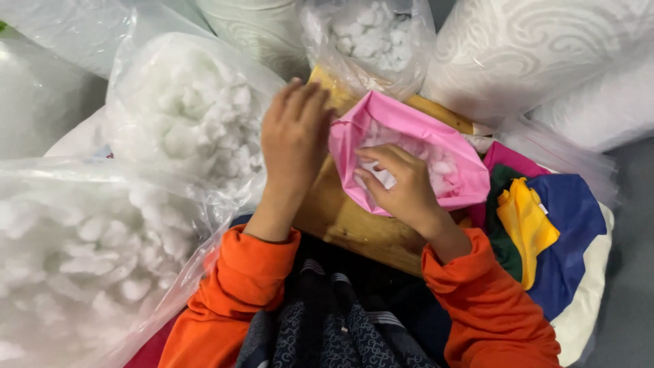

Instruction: A person is filling a pink fabric pillowcase with white polyester fiberfill stuffing from a large bag.

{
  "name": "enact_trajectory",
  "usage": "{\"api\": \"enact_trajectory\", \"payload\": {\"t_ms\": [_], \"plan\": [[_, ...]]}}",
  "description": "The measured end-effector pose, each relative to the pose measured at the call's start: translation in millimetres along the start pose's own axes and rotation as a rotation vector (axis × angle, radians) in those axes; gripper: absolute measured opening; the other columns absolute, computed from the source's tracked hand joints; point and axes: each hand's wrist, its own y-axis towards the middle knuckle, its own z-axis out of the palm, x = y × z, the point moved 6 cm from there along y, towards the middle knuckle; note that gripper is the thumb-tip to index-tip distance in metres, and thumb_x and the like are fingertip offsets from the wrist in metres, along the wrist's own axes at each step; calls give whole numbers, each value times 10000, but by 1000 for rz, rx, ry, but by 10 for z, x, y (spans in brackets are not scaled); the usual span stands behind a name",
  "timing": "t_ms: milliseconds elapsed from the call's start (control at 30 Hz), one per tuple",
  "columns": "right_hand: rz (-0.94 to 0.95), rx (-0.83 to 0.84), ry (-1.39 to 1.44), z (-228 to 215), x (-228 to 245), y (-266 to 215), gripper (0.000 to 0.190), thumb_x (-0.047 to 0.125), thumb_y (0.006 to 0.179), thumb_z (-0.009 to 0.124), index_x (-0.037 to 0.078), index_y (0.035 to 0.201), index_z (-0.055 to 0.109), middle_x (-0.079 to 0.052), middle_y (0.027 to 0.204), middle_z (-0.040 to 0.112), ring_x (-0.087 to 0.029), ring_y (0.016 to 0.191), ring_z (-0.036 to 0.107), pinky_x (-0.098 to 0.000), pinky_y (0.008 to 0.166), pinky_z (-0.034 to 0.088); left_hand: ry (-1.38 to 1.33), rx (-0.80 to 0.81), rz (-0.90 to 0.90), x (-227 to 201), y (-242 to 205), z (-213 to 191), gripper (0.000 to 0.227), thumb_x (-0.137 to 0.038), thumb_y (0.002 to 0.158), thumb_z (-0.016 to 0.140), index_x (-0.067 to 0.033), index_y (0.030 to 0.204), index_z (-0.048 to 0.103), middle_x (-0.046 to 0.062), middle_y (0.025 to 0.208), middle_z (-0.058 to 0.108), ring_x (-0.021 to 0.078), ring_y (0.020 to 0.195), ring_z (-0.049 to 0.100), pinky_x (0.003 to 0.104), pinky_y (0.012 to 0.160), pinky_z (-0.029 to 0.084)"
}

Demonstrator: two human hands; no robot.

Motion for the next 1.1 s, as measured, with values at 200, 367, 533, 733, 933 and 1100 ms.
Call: {"api": "enact_trajectory", "payload": {"t_ms": [200, 367, 533, 733, 933, 1100], "plan": [[-218, -22, 166, 1149, 194, 803, 263, 122, 996, 660, 124, 1255, 707, -74, 1163, 715, -322, 1069, 707, -416, 855, 589, 403, 55, -582, 1213, -545, -272, 580, 64, 878, 751, -75, 1403, 548, 95, 1298, 566, 335, 1269, 491, 414, 934, 556], [-320, 154, -37, 2050, 171, 1528, 695, -71, 815, 744, 150, 1446, 556, -145, 1490, 476, -391, 1332, 568, -468, 1009, 581, 480, 136, -668, 1536, -727, -179, 832, -30, 870, 788, -52, 1565, 331, 192, 1466, 466, 375, 1305, 495, 458, 957, 572], [-606, 193, -660, 2743, 24, 1712, 935, 45, 928, 767, 255, 1666, 232, -84, 1703, 218, -218, 1140, 613, -302, 695, 609, 498, 122, -658, 1617, -764, -107, 877, 21, 707, 761, 37, 1488, 363, 190, 1507, 440, 372, 1301, 517, 431, 932, 571], [115, 607, -147, 2526, 8, 1636, 591, 206, 1024, 531, 176, 1551, 264, -221, 1327, 572, -416, 1215, 636, -512, 1021, 530, 626, 315, -690, 1485, -675, -16, 754, -46, 977, 688, -30, 1604, 268, 241, 1579, 366, 429, 1417, 427, 514, 1039, 515], [263, 521, 156, 2252, -380, 1556, 319, 257, 1023, 506, 81, 1259, 629, -212, 1158, 708, -352, 1116, 689, -399, 938, 534, 615, 345, -570, 972, -472, 38, 984, 22, 874, 774, -122, 1662, 202, 259, 1644, 283, 458, 1507, 311, 572, 1138, 437], [-25, 481, 354, 1637, -377, 1355, 160, 85, 758, 760, 78, 783, 602, -58, 623, 571, -240, 634, 592, -361, 630, 488, 656, -179, -271, 353, -260, -136, 484, -109, 1076, 541, -244, 1538, 481, 67, 1479, 582, 335, 1358, 570, 551, 1075, 471]]}}
